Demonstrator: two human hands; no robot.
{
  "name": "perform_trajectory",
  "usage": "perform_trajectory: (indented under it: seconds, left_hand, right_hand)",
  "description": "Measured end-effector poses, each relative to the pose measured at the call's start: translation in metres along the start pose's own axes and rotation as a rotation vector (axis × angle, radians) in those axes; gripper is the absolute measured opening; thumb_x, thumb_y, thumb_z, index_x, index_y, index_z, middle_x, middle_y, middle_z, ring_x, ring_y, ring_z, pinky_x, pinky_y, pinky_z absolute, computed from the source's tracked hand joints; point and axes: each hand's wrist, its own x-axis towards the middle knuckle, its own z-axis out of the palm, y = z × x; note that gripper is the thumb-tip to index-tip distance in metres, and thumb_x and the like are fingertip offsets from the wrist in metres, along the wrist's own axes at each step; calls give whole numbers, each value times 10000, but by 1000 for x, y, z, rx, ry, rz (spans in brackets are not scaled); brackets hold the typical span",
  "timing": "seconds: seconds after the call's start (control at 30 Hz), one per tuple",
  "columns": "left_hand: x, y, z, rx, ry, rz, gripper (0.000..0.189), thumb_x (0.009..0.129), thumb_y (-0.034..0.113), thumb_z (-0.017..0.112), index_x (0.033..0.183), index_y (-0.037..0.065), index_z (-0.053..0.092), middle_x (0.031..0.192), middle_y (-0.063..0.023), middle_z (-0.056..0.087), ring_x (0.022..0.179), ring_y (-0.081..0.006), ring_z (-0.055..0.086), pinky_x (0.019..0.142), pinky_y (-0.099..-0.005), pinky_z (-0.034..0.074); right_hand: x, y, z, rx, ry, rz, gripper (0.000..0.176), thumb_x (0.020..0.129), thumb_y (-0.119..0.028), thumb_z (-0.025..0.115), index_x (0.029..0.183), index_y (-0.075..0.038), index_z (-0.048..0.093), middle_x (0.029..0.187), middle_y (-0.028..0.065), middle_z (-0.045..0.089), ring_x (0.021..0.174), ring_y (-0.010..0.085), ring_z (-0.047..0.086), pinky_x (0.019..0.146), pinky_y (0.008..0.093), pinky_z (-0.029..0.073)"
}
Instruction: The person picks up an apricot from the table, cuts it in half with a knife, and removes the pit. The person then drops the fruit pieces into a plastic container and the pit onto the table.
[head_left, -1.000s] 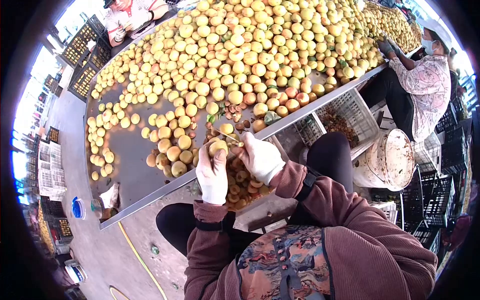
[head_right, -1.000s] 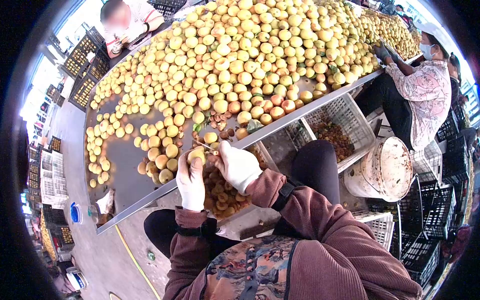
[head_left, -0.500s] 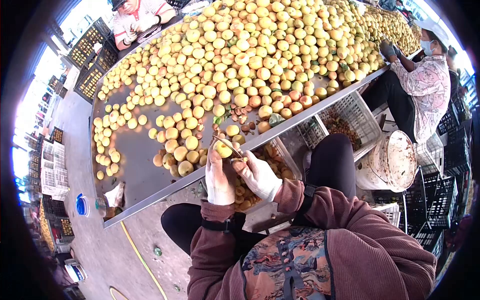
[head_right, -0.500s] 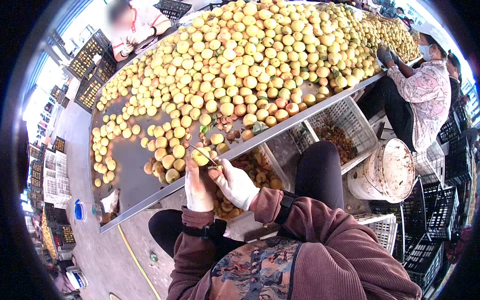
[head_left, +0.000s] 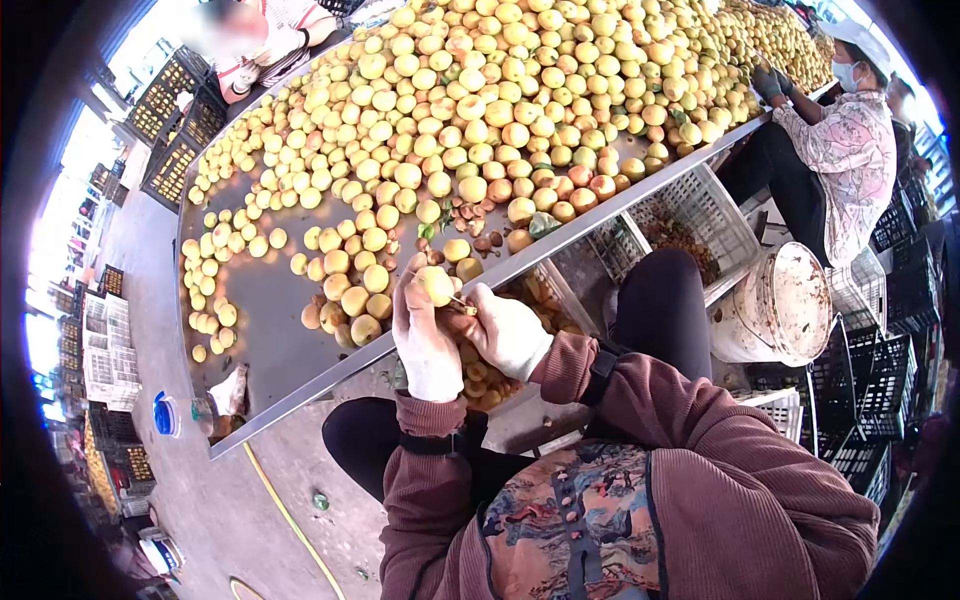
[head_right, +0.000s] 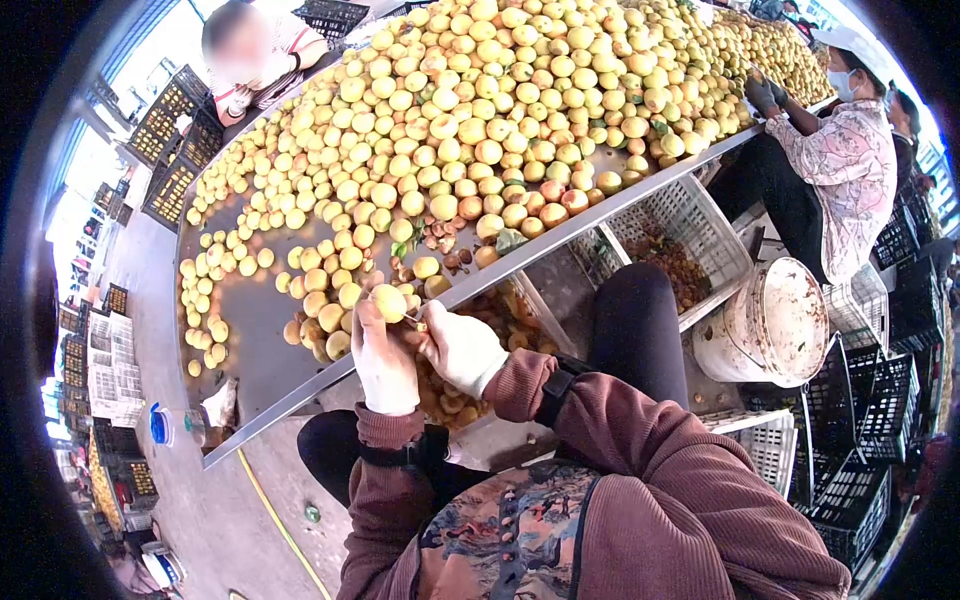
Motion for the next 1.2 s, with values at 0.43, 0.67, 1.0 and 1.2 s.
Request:
perform_trajectory:
  seconds: [0.43, 0.67, 1.0, 1.2]
  left_hand:
    - [-3, -6, -6, 217, -178, -149, 512, 992, 437, 507, 1231, -14, 543, 1072, -81, 612, 955, -169, 570, 860, -299, 451]
    - [1, -10, 0, 409, -25, 324, 459, 1013, 345, 481, 1274, -29, 533, 1195, -99, 602, 1075, -196, 561, 958, -327, 432]
    - [-2, -18, -19, 397, -158, 47, 543, 1047, 420, 311, 1248, -34, 530, 1162, -110, 613, 1020, -204, 572, 915, -325, 447]
    - [-6, -25, -12, 223, -192, -190, 579, 1061, 438, 203, 1243, -26, 498, 1150, -127, 615, 1001, -220, 598, 912, -320, 470]
  right_hand:
    - [3, -5, -20, 33, -16, 86, 397, 963, -404, 539, 1049, -30, 440, 803, 241, 615, 766, 455, 618, 622, 468, 490]
    - [-2, -10, -21, 116, -15, 125, 342, 953, -343, 564, 1006, -32, 433, 819, 232, 626, 777, 456, 616, 621, 477, 495]
    - [-2, -12, -11, -89, -25, 94, 391, 931, -310, 589, 1156, -29, 437, 767, 194, 633, 721, 388, 641, 598, 448, 509]
    - [-6, 19, 1, -139, -19, 23, 419, 882, -272, 630, 1160, -29, 432, 754, 168, 636, 700, 365, 644, 601, 429, 522]
